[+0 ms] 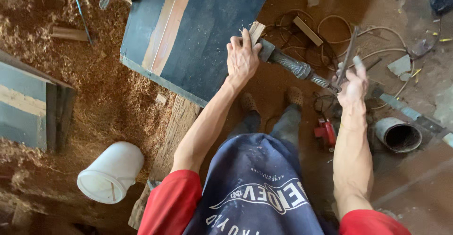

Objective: The person secures a wooden plank to a dark-colored box using a bench vise and a metal bar. They tighten the vise to hold the plank in place, then use a hammer to tap the wood. The person flips the box over to inspect the alignment and continues to adjust the plank and the vise mechanism.

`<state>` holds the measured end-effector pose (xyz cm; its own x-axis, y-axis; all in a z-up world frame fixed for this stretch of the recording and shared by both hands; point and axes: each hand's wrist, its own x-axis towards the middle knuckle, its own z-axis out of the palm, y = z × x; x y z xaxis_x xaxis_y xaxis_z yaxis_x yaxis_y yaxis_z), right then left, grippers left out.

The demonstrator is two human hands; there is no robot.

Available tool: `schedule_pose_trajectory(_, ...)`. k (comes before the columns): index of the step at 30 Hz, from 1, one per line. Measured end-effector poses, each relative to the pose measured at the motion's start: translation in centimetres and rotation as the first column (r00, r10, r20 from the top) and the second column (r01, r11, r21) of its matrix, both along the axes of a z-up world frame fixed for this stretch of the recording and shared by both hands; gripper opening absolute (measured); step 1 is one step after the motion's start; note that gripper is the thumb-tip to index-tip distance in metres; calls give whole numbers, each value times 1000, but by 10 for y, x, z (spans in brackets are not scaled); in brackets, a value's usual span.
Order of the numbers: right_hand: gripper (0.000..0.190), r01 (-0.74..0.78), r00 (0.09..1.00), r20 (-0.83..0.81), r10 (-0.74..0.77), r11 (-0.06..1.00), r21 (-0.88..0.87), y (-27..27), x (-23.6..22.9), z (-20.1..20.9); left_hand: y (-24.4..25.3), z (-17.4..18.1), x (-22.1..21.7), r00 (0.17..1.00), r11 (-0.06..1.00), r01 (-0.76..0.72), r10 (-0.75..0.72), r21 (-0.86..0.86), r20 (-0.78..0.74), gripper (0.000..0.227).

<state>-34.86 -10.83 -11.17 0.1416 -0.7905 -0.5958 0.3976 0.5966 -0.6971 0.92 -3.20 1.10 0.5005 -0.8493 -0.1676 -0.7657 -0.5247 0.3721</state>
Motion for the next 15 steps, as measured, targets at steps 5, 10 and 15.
schedule_pose_trajectory(5,22,-141,982,-113,152,984,105,40,1,-35,2,-5,-5,1000,1000,-22,22,-15,-9,69)
schedule_pose_trajectory(10,29,-426,765,-441,469,882,201,121,38,-70,6,-9,-9,998,997,-56,55,-61,-10,68)
schedule_pose_trajectory(15,31,-413,791,-382,478,878,242,182,34,-40,7,-13,-8,997,993,-69,66,-97,-33,68)
